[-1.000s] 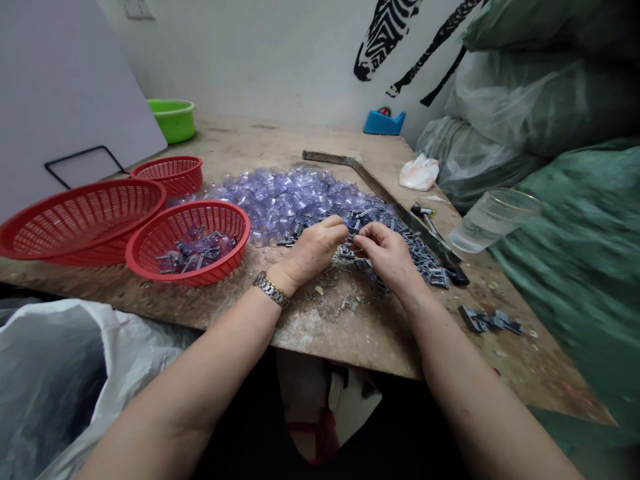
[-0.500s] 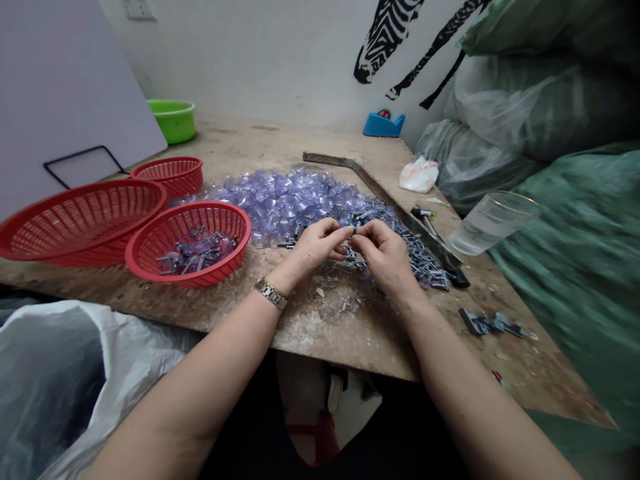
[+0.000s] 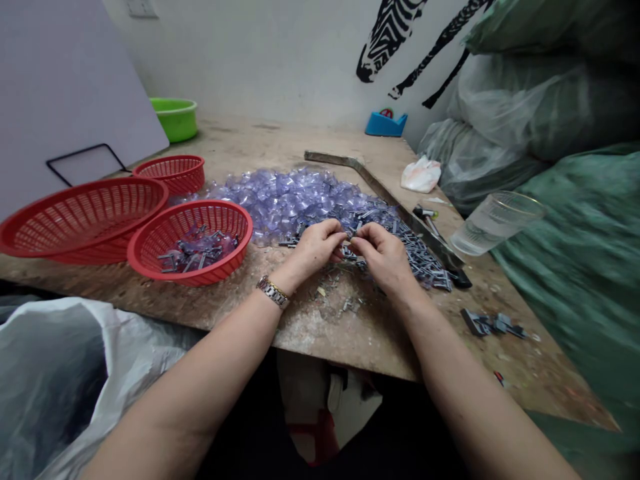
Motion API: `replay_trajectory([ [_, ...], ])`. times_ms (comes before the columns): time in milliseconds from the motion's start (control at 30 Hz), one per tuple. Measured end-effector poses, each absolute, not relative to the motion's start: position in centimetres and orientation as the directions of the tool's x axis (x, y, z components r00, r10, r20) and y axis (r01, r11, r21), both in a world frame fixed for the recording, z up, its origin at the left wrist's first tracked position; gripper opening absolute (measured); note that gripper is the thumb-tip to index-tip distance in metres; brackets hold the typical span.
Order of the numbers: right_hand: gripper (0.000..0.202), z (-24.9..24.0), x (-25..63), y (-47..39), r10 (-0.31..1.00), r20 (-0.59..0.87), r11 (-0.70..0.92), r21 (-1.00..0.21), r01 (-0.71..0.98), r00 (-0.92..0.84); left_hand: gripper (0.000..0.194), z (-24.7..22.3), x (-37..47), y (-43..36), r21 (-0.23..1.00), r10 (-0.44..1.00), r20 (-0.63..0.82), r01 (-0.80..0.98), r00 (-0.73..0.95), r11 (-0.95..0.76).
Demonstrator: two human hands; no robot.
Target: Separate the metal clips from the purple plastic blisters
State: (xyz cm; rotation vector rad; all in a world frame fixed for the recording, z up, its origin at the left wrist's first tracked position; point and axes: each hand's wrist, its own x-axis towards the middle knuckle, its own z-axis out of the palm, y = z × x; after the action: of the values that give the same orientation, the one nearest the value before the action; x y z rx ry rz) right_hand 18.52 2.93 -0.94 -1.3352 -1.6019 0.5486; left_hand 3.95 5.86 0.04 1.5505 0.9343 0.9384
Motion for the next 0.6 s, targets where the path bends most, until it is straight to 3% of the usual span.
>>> replay_trajectory([
  [167, 0.015, -0.32, 17.98, 2.37, 0.895, 0.439, 0.314, -0.743, 0.591, 0.077, 0.017, -0.19, 4.11, 5.9, 0.977, 0.906, 0.144, 0.086, 0.397, -0.193],
  [300, 0.016, -0.09, 17.7, 2.08, 0.881, 0.465, 0.313, -0.711, 0.63, 0.087, 0.019, -0.68, 3.86, 6.15, 0.941, 0.867, 0.253, 0.1, 0.43, -0.324],
  [400, 0.016, -0.32, 17.9, 2.22, 0.893, 0.442, 0.312, -0.743, 0.592, 0.084, 0.018, -0.8, 3.54, 6.3, 0.928, 0.833, 0.279, 0.088, 0.477, -0.361],
  [600, 0.016, -0.84, 18.52, 2.69, 0.933, 0.355, 0.296, -0.853, 0.429, 0.063, 0.017, -0.35, 3.34, 6.12, 0.966, 0.823, 0.202, 0.032, 0.531, -0.258],
])
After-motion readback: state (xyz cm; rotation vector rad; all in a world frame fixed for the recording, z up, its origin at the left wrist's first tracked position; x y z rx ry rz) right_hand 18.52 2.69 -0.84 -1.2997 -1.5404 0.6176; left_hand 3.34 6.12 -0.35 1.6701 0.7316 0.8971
